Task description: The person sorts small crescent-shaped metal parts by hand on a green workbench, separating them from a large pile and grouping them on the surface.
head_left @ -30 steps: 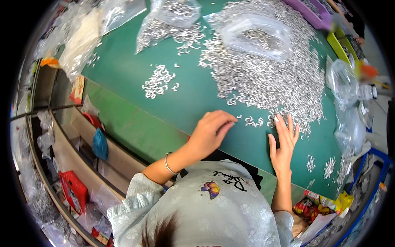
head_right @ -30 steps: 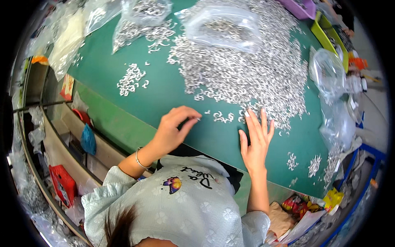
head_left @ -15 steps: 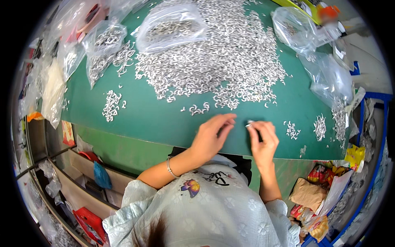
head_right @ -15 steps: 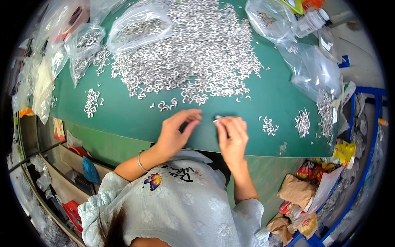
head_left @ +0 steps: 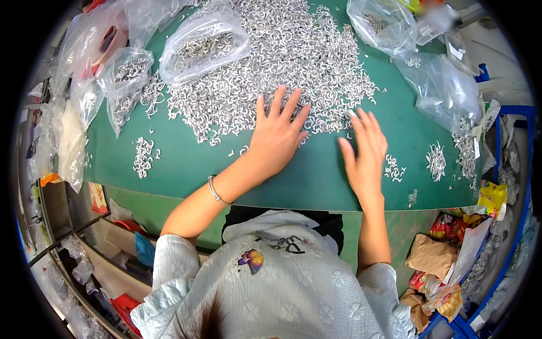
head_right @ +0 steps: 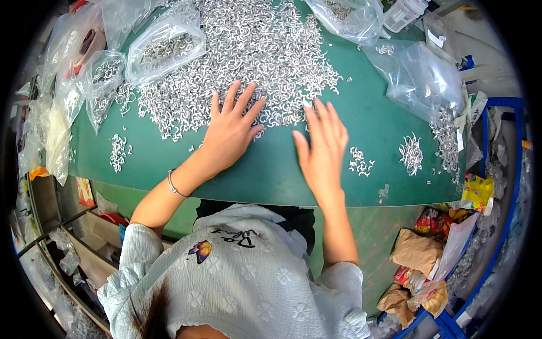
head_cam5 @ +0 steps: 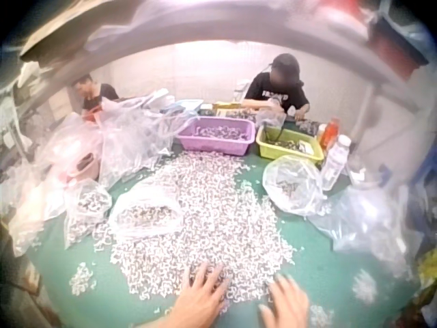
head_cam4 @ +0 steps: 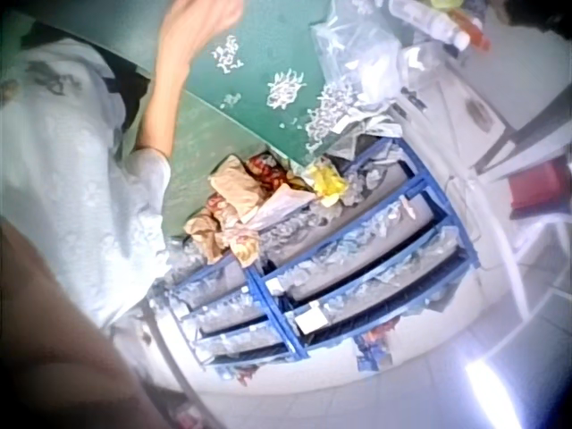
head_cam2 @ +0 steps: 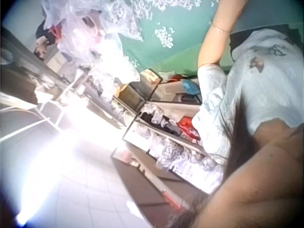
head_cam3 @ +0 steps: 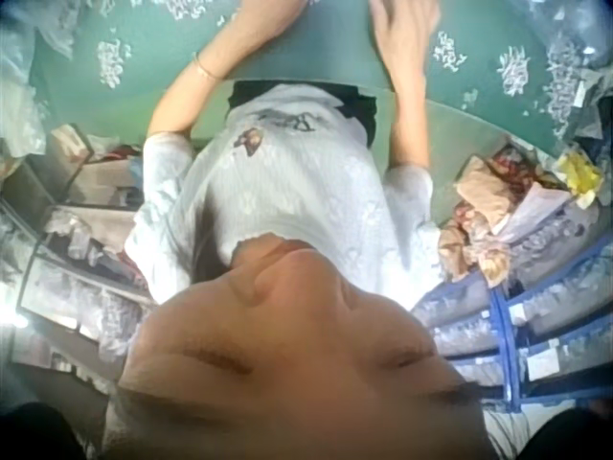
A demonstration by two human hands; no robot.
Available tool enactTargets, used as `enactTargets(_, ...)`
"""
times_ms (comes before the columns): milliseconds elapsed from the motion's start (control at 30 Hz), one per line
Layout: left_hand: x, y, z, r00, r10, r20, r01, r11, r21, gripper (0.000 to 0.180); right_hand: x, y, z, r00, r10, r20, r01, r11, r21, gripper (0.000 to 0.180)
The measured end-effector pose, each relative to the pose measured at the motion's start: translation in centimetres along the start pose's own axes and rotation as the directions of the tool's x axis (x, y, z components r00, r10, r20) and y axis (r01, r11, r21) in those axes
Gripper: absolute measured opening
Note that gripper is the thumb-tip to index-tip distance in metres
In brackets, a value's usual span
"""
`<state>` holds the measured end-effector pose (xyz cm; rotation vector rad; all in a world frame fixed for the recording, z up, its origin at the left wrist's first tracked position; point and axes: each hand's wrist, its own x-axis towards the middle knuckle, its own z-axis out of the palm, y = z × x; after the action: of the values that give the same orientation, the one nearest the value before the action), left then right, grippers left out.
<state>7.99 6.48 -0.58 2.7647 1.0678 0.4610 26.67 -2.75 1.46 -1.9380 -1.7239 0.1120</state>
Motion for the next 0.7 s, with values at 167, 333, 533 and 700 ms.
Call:
enactTargets(167,-2.7,0.4,-0.5,0.993,0.041,0.11,-0.031,0.995,-0.091,0.051,-1.2,-2.3,1.5,0.947,-0.16,0.277,0.15,0.987,0.057,0.055)
enactTargets(333,-6.8,0.9,-2.6,0.989,0.041,0.14,-0.005,0.969,-0.247,0.053,-3.6,-1.3,-0.3,0.911,-0.247,0.33,0.166,0.952,0.256,0.055)
enactTargets(533,-7.4,0.2,-2.9,0.989,-0.147,-0.001,0.138,0.936,-0.323,0.037,-2.4,-2.2,-0.1,0.95,-0.139,0.281,0.122,0.989,0.078,0.055)
enactTargets(700,-8.8,-1.1,-3.6,0.985,-0.167,-0.035,0.153,0.956,-0.251,0.034,-3.5,-1.4,0.0,0.985,-0.077,0.156,0.067,0.996,0.066,0.055)
